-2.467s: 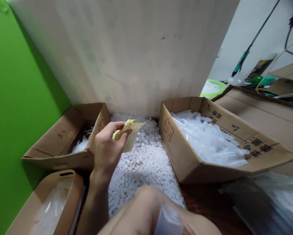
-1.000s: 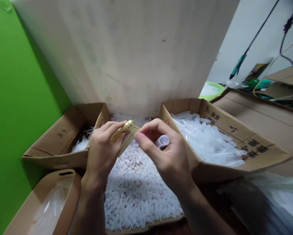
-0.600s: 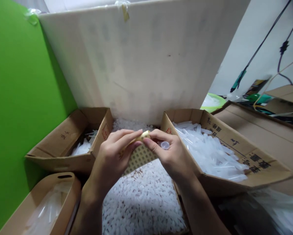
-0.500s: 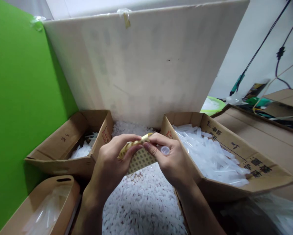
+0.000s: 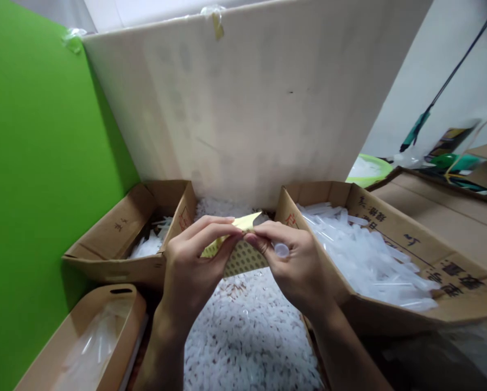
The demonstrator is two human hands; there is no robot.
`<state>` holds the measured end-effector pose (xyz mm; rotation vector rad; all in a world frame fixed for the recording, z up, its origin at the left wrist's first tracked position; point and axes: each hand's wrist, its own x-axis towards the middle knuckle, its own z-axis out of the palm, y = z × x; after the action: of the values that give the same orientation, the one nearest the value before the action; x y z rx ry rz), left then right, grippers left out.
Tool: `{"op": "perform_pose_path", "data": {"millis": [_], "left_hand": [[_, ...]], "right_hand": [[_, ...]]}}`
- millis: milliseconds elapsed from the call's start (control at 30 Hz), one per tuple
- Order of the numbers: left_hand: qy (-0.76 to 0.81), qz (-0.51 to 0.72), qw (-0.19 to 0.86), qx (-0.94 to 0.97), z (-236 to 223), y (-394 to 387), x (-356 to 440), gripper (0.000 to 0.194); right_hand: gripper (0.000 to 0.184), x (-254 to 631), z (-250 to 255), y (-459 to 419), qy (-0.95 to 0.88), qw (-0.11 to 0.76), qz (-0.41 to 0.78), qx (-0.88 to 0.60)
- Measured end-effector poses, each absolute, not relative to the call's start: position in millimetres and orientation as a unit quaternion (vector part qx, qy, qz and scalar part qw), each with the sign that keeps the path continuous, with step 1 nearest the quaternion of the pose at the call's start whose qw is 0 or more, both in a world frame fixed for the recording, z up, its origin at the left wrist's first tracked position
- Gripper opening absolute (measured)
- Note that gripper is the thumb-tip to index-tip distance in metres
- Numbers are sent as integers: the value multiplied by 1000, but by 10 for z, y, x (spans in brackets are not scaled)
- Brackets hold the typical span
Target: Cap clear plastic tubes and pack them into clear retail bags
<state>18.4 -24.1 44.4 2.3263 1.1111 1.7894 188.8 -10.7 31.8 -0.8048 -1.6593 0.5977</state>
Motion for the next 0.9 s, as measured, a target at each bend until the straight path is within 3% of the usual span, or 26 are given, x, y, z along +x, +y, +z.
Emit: {"op": "perform_pose_path", "data": {"millis": [300,633,900], "left_hand": [[358,580,43,730,415,-243,225,11],[352,570,29,742,391,-217,257,12],[352,566,15,745,403,-244,265,13]], "right_hand": [[20,1904,287,-106,-727,579,160,-332],[18,1930,294,-110,-725,570,179,-343],[33,1954,284,-120,-744,567,135,-327]]}}
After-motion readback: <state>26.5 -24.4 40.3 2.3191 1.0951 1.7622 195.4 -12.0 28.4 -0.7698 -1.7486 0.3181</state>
